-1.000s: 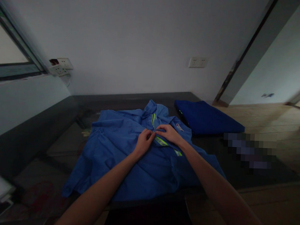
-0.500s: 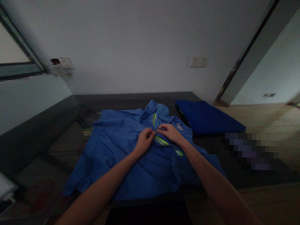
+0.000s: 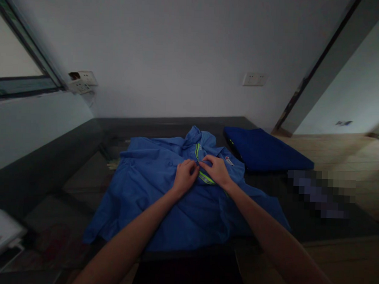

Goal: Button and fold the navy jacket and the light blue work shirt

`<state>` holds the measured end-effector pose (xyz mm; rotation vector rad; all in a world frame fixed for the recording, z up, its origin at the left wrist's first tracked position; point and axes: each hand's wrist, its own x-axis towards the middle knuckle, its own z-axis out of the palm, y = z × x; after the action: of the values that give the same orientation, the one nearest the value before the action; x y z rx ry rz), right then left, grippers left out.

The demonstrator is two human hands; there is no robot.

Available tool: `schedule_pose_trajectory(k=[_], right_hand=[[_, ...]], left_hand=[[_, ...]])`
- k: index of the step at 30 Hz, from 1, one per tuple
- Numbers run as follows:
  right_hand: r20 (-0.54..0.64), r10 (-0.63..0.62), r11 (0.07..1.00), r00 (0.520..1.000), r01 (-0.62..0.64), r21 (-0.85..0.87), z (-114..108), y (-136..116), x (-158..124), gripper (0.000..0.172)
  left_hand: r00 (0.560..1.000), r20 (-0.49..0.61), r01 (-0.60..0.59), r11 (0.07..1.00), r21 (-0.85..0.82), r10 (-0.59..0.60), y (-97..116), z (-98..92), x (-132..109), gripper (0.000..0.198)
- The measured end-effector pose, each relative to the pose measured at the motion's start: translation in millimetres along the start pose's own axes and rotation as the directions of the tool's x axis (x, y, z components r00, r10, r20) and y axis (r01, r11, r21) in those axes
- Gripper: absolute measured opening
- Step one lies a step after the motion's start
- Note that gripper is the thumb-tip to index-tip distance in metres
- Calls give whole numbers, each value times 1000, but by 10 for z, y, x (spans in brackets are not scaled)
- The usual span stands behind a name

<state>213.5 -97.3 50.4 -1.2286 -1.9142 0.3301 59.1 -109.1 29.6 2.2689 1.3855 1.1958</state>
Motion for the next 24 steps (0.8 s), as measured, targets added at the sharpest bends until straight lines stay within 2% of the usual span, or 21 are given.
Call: schedule_pose_trajectory(k=[4,8,12,17,24], right_hand=[[14,34,997,999,-35,66,65,-33,-32,14],[28,38,993,999,-41,107,53,-44,-23,17],[10,15,1000,1000,-15,28,7,-40,-10,14],[51,-16,995,999,21,-100,-9,-73,-32,16],[121,-100,937,988,134,-322,-18,-164,-93,20]], left_hand=[[1000,-3,-15,998,60,15,-18,8,-26,18],[1000,6,-25,1000,3,25,-47,21,-50,18],[1000,18,-16,999,-48,17,-40,26,-56,16],[1000,2,9,990,-141,-9,-52,46,-45,15],[998,-11,66,977,-201,-70,-96,85,-34,14]])
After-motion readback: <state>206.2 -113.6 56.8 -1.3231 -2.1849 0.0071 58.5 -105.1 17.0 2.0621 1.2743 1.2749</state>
